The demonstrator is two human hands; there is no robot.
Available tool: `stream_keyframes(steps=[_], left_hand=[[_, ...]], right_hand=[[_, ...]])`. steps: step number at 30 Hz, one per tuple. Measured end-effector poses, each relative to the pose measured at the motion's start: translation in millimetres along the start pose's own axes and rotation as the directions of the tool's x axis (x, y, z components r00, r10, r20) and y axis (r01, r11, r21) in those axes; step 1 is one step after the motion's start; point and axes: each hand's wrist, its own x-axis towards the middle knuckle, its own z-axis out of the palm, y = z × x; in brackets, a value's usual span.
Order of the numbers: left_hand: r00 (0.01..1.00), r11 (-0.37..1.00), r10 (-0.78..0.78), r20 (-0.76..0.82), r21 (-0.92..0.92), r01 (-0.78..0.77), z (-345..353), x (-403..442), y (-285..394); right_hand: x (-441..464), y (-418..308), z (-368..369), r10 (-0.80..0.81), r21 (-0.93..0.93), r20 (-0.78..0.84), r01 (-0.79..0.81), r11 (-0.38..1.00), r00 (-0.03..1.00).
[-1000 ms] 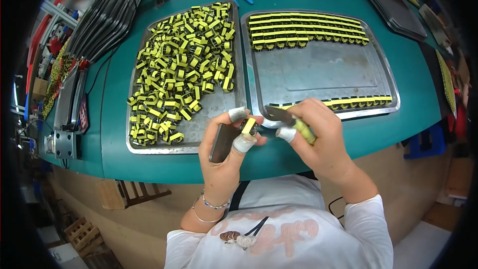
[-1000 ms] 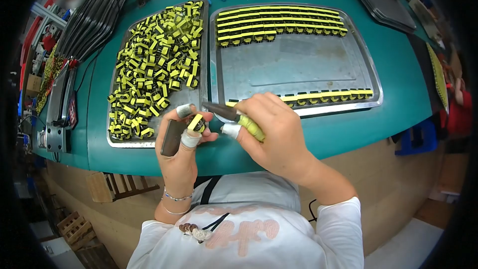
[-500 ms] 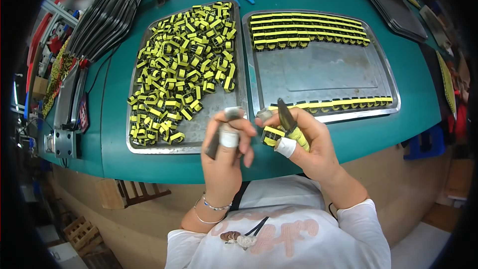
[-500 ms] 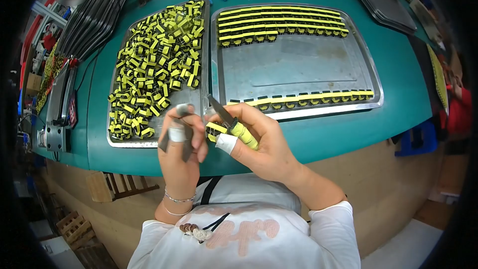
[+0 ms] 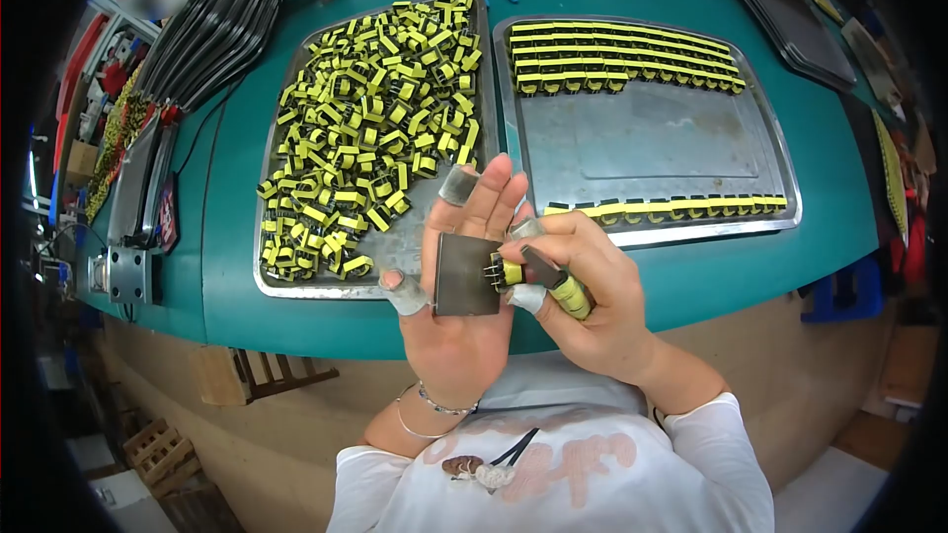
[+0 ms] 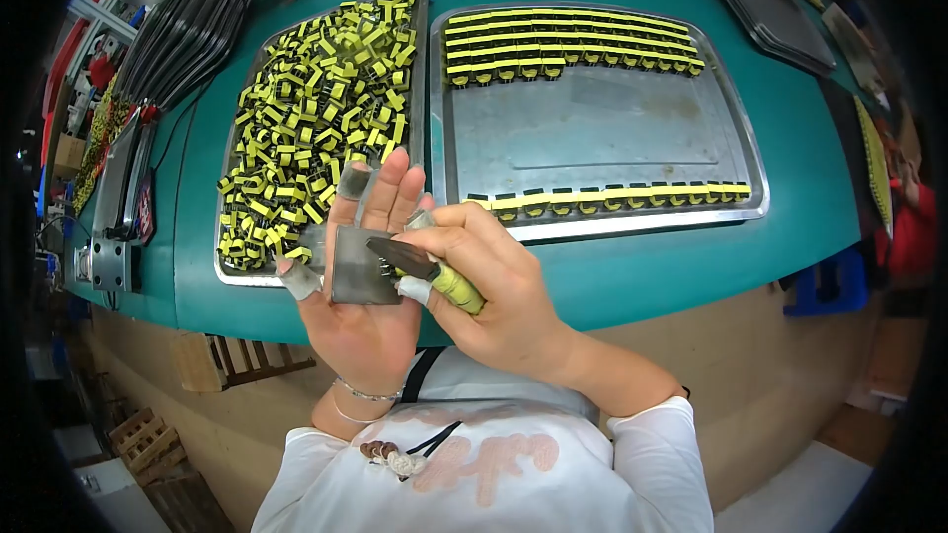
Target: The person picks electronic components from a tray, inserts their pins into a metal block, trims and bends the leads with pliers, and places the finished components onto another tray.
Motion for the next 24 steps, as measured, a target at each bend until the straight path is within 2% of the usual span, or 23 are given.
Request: stream_keyframes(steps=[2,6,11,15,18,21,24], left_hand=[[1.000,0.997,0.015,0.012,0.073,-0.016,-0.3,0.6,0.5],[0.998,0.991,0.058,0.001,0.119,-0.058,1.6,-0.8,-1.6],[1.000,0.978,0.007,0.017,0.206,-0.010,-0.9,-1.6,0.2],[0.999,0.962,-0.009,0.050,0.274,-0.005,-0.6,-1.7,0.4],[0.997,0.942,0.043,0.059,0.331,-0.060,2.4,-3.4,-1.6],[0.997,0.925,0.012,0.080,0.377,-0.041,-0.3,-4.1,-3.5],[0.998,0.948,-0.046,0.035,0.316,0.033,0.6,-5.7,-6.6]], right_hand=[[1.8,0.0,0.4,-0.065,-0.059,0.000,0.065,0.996,0.998],[1.0,-2.2,-2.1,-0.060,-0.133,0.035,0.065,0.989,0.998],[-0.3,-5.5,-3.4,-0.109,-0.201,0.048,0.116,0.973,0.993],[1.1,-5.6,-4.8,-0.125,-0.197,0.040,0.130,0.972,0.991],[1.4,-5.2,-4.8,-0.100,-0.154,0.029,0.104,0.983,0.995],[2.2,-2.9,-5.9,-0.120,-0.157,0.043,0.125,0.980,0.992],[4.3,-1.8,-7.4,-0.126,-0.177,0.068,0.136,0.975,0.990]])
